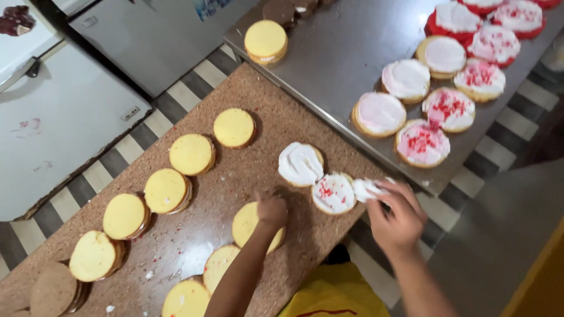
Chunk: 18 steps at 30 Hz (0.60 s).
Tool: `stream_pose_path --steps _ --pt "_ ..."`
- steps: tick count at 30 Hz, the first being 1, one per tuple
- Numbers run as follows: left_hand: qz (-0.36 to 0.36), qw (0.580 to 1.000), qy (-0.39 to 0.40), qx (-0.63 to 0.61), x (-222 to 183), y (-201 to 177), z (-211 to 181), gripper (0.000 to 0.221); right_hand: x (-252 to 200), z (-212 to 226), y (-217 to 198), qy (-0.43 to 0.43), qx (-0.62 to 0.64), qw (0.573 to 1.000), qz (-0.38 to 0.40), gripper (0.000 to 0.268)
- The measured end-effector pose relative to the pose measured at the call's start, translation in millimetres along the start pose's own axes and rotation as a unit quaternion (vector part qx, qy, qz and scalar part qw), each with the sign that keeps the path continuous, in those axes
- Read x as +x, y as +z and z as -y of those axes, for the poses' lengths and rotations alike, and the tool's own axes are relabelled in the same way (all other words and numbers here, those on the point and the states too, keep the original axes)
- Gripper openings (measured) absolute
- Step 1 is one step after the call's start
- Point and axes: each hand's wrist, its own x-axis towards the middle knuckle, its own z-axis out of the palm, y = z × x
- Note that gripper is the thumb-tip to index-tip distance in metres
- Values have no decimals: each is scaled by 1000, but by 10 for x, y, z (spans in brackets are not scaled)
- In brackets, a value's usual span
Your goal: Assembling layers of round pastries or cakes with cream and red sponge toppings on a prep table.
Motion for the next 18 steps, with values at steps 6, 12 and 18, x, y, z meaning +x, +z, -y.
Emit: stream_pose_path --steps 6,12,18 --pt "-140 877 -264 -375 601 124 141 38 -793 -2086 1284 118 -35 980 154 24" --pt "-253 706 -295 -592 1018 504 30 29 -518 -2890 2327 282 13 911 301 35" --pt "-273 471 -263 -796 1119 791 -71 19 -426 -3014 2747 468 147 786 375 38"
